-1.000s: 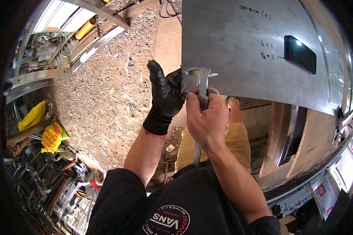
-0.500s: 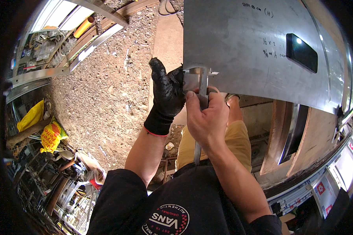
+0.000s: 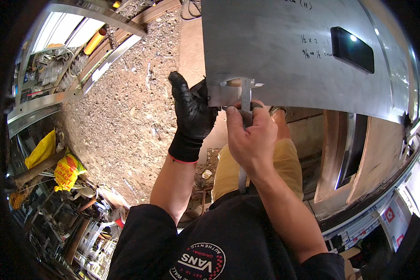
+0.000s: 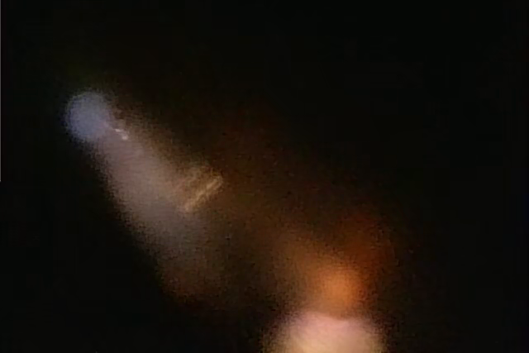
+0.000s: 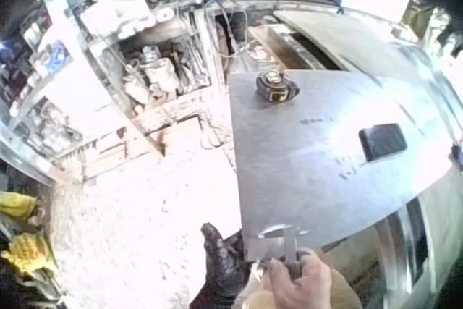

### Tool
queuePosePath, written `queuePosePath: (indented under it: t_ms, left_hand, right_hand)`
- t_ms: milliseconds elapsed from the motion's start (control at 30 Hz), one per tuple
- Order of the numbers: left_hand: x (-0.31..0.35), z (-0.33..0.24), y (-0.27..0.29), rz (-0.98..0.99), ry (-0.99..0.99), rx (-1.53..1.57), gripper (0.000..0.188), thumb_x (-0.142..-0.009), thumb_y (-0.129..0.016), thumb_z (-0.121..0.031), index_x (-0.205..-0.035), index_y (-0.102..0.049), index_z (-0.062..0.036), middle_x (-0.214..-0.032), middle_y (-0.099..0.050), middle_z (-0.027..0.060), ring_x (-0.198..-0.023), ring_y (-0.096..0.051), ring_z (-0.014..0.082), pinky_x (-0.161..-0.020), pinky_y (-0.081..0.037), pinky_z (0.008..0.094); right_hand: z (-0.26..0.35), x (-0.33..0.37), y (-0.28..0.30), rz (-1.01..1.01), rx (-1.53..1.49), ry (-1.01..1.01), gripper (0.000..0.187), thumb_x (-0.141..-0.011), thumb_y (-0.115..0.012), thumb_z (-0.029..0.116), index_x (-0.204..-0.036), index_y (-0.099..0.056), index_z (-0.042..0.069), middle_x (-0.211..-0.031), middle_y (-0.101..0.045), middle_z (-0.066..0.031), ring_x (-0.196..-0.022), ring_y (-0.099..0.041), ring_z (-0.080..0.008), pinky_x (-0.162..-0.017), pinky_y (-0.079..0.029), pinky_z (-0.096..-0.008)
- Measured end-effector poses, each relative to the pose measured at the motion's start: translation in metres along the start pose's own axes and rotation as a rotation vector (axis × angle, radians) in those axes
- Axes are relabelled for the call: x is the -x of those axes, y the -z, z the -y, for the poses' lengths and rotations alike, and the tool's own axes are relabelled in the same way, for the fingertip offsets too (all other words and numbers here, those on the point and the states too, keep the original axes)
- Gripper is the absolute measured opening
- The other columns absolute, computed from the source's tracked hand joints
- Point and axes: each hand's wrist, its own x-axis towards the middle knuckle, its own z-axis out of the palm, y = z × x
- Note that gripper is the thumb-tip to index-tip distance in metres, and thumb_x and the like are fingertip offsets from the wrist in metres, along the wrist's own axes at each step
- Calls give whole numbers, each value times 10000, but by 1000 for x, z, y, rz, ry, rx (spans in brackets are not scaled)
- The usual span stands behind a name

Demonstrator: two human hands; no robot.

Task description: The person positions a large stainless steel sheet on a wooden workbench, then uses a tape measure and caliper to measure dimensions on a smaller metal sheet. The person marks measurements with a pencil and continues measuring different sections of the sheet.

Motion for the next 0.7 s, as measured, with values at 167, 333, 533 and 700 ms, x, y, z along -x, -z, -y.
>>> queuePosePath:
  t_ms: [167,333,533,700]
  left_hand:
    - [2,-6,-10,-21,-176,-120,409,-1094,-461,-325,-1313,-561,5,-1000,-710,110,-771,-633,140,-693,-486,254]
    - [-3,-20,-21,-309,252,57,1182,-846,-156,-937,-1180,-640,88,-775,-651,84,-673,-557,141,-623,-426,242]
    - [-3,-18,-28,-435,235,205,1147,-850,-297,-917,-1287,-590,103,-869,-711,126,-726,-622,180,-693,-501,294]
    - [2,-20,11,-171,280,510,1078,-864,-414,-865,-1361,-541,82,-1092,-716,186,-970,-670,300,-871,-526,489]
  right_hand:
    - [-4,-1,17,-28,-139,-29,125,-952,-700,122,-944,-662,3,-672,-574,61,-618,-468,-10,-540,-376,-214]
    - [-4,-9,37,-34,-151,-100,117,-955,-687,113,-945,-660,0,-705,-585,56,-634,-476,-11,-544,-376,-210]
    - [-24,-18,67,-78,-118,-72,129,-941,-691,131,-941,-667,5,-702,-618,19,-631,-523,-36,-559,-418,-227]
    - [-33,-34,104,-211,-3,-90,181,-937,-692,173,-921,-696,-7,-696,-622,9,-651,-537,-64,-590,-446,-257]
